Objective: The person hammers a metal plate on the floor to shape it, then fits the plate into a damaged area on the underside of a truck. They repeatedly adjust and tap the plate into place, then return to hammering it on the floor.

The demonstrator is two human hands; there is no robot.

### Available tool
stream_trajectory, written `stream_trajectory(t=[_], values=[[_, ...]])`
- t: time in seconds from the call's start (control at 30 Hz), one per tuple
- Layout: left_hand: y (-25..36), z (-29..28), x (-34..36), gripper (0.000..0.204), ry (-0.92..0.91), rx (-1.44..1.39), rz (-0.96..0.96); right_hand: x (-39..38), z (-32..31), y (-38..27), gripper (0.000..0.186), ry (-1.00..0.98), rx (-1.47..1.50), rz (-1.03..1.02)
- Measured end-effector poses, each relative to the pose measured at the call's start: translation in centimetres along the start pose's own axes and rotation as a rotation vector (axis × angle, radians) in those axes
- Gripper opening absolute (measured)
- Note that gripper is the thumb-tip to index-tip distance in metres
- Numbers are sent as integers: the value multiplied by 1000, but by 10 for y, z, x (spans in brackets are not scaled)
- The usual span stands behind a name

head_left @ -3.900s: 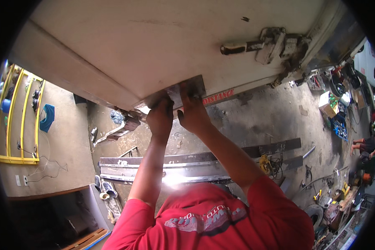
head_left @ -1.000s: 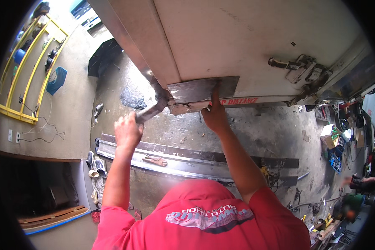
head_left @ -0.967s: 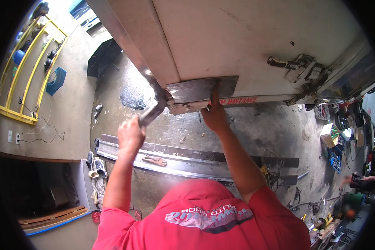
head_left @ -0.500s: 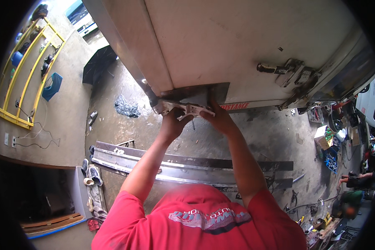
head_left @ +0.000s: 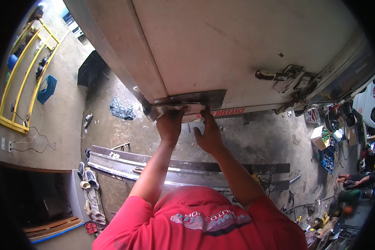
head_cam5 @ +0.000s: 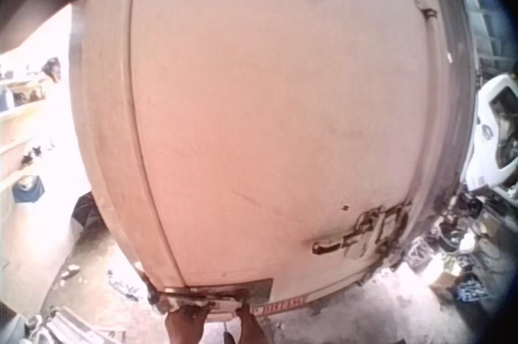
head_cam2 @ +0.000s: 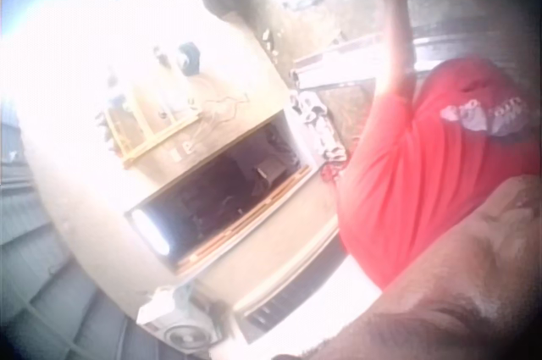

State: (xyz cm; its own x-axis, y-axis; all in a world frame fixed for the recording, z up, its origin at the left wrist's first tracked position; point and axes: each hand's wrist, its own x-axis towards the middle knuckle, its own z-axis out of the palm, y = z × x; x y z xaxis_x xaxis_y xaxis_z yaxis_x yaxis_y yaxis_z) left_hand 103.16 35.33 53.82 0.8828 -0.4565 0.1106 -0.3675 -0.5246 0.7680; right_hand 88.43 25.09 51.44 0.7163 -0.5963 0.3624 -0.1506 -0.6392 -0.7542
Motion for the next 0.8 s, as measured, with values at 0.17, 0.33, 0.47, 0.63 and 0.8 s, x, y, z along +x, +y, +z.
stream_trajectory(t=[0.17,0.33,0.47,0.63,0.8], values=[[-6,-2,1,50,6,-18,-33,18,19,9,37,175,176,113],[-3,4,0,53,91,50,1,40,13,27,17,181,-15,69],[-6,9,1,54,133,-10,-15,47,16,23,21,242,-72,37],[-10,17,-8,59,72,35,34,50,9,21,28,222,-116,60],[-8,39,-7,52,-252,-554,-502,47,8,10,33,296,-89,162]])
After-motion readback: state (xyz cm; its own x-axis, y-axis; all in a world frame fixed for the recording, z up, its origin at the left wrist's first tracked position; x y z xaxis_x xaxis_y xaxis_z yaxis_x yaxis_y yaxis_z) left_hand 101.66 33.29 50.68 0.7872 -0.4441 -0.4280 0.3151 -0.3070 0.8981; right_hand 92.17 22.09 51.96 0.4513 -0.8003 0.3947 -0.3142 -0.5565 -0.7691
